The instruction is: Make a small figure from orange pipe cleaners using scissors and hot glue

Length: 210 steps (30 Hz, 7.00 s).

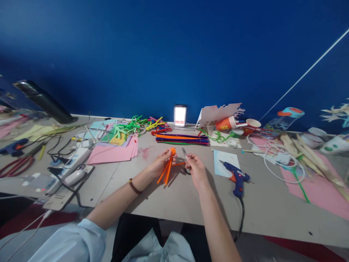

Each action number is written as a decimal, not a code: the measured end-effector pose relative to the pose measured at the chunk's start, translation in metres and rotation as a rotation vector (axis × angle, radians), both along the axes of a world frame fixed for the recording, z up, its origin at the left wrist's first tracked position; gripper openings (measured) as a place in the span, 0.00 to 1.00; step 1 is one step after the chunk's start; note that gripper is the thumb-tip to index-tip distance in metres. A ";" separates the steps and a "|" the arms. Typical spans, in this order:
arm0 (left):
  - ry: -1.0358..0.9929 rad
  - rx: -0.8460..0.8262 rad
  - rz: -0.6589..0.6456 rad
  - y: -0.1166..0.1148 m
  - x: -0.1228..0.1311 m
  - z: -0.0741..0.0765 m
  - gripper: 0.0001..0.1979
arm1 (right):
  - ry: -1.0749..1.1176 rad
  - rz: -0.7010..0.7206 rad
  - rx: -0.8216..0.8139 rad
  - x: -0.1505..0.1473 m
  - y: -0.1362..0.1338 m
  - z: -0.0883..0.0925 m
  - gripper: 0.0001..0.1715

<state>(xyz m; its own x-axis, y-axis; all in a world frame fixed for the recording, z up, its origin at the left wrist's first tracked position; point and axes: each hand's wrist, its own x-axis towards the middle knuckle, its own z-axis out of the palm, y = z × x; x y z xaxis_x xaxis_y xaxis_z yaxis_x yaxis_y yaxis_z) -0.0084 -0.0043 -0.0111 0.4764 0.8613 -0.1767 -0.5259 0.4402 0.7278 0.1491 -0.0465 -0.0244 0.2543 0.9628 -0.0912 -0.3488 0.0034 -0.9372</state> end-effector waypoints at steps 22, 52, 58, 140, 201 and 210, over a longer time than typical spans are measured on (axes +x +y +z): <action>0.277 0.617 -0.040 -0.019 -0.004 0.024 0.11 | -0.150 0.190 0.105 -0.013 -0.010 0.009 0.20; 0.497 0.625 0.341 -0.011 -0.001 0.008 0.07 | -0.909 -0.240 0.376 -0.016 -0.015 0.007 0.09; 0.532 0.682 0.312 -0.012 0.000 0.004 0.07 | -0.964 -0.269 0.365 -0.017 -0.016 0.006 0.08; 0.693 1.315 0.262 0.002 -0.016 0.010 0.09 | -0.885 -0.124 0.495 -0.013 -0.018 0.011 0.09; 0.342 0.406 0.102 -0.003 -0.005 0.007 0.14 | -0.967 -0.162 0.503 -0.015 -0.017 0.007 0.12; 0.420 0.713 0.126 -0.001 -0.008 0.004 0.10 | -0.395 0.036 0.194 -0.013 -0.012 0.005 0.15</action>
<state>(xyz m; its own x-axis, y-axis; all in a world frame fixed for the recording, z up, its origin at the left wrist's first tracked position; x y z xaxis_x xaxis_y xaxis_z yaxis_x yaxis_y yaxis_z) -0.0163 -0.0050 -0.0067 0.3856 0.8762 0.2891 -0.1636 -0.2435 0.9560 0.1361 -0.0581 -0.0192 0.1991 0.9615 0.1893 0.0330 0.1865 -0.9819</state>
